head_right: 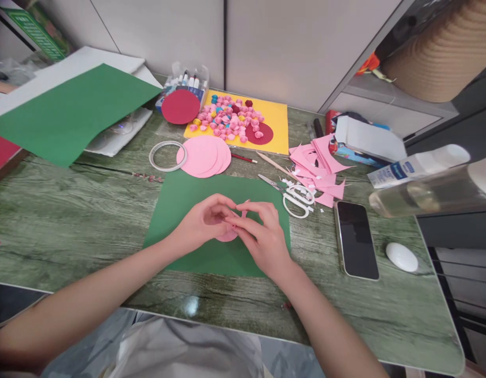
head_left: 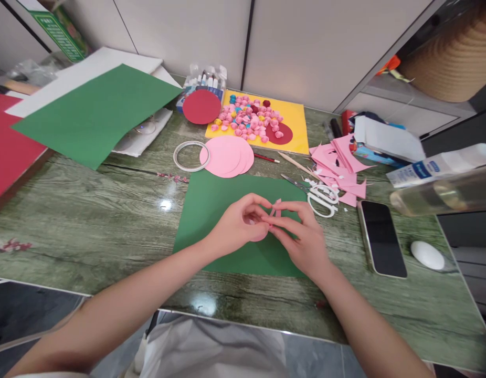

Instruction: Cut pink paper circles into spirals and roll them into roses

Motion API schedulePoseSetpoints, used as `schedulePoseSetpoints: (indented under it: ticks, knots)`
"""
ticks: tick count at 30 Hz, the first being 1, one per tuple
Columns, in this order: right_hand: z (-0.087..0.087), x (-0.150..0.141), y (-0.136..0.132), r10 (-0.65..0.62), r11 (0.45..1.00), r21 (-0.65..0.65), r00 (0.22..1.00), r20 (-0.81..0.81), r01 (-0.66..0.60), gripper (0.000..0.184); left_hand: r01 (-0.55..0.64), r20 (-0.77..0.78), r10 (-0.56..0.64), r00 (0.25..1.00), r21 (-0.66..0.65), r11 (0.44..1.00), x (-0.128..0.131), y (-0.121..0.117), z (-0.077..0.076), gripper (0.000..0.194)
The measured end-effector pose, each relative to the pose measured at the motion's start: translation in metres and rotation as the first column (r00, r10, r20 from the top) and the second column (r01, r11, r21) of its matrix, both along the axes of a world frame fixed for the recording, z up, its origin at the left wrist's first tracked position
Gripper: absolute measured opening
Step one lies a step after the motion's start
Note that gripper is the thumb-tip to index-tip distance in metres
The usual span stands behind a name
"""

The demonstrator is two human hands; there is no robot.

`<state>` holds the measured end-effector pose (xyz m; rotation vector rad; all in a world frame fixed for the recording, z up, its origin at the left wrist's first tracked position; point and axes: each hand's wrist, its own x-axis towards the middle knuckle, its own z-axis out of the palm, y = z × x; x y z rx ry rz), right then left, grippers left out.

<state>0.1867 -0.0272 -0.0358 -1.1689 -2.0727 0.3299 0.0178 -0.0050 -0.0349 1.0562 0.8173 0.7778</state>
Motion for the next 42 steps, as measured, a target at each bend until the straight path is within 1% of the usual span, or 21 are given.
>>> schedulePoseSetpoints:
  ticks: [2,5,8,12,15,20,27,29,32,34,37,40,42]
  knots:
    - [-0.0006,-0.0004,0.0,-0.006,1.0,0.006,1.0,-0.001,0.006,0.02,0.001,-0.017,-0.001,1.0,0.003,1.0,0.0007,-0.001,0.0008,0.027]
    - [-0.0015,-0.0002,-0.001,-0.047,0.998,0.034,0.999,-0.01,0.047,0.014,0.001,-0.044,-0.001,0.999,0.015,1.0,0.002,-0.0029,0.0025,0.027]
    - [-0.0023,0.0005,-0.0025,-0.068,0.997,0.028,0.997,-0.02,0.068,0.009,0.019,-0.065,-0.015,0.998,0.048,0.999,0.0028,-0.0044,0.0021,0.027]
    - [-0.0033,-0.0001,-0.0035,-0.07,0.997,-0.019,0.997,-0.023,0.07,0.014,0.041,-0.097,-0.03,0.995,0.107,0.993,0.0028,-0.0056,-0.0019,0.025]
    - [-0.0033,-0.0014,-0.0035,-0.075,0.996,-0.041,0.997,-0.013,0.074,0.017,0.056,-0.092,-0.044,0.995,0.127,0.99,0.0029,-0.0065,-0.0037,0.025]
    - [-0.0012,-0.0027,-0.0036,-0.076,0.997,-0.032,0.997,0.007,0.077,0.018,0.06,-0.065,-0.054,0.996,0.095,0.994,0.0037,-0.0071,-0.0034,0.025]
    - [0.0005,0.0001,-0.0012,-0.074,0.997,0.019,0.997,0.014,0.073,0.009,-0.014,-0.029,0.013,0.999,-0.022,1.0,0.0019,-0.0022,-0.0013,0.026]
    - [0.0001,0.0012,-0.0007,-0.051,0.998,0.022,0.998,0.023,0.051,0.013,-0.022,-0.03,0.021,0.999,-0.026,0.999,0.0014,-0.0009,-0.0001,0.026]
    - [-0.0009,0.0016,-0.0006,0.012,1.0,0.005,0.999,0.046,-0.012,0.023,-0.02,-0.023,0.02,1.0,-0.007,1.0,0.0015,-0.0007,0.0009,0.026]
    - [-0.0015,0.0011,-0.0008,0.026,1.0,0.003,0.998,0.049,-0.026,0.027,-0.023,-0.015,0.023,1.0,-0.004,1.0,0.0018,-0.0014,0.001,0.025]
    - [-0.0021,0.0005,-0.0011,-0.023,0.999,0.039,0.999,0.028,0.022,0.024,-0.011,0.002,0.011,1.0,-0.026,1.0,0.0022,-0.0028,0.0012,0.025]
    - [-0.002,0.0006,-0.0012,-0.08,0.994,0.073,0.997,0.007,0.079,0.015,0.011,0.006,-0.011,1.0,-0.037,0.999,0.0022,-0.0035,0.0015,0.026]
    - [-0.0016,0.0009,-0.0014,-0.098,0.992,0.074,0.995,0.002,0.098,0.009,0.017,0.005,-0.017,1.0,-0.032,0.999,0.0021,-0.0035,0.0015,0.027]
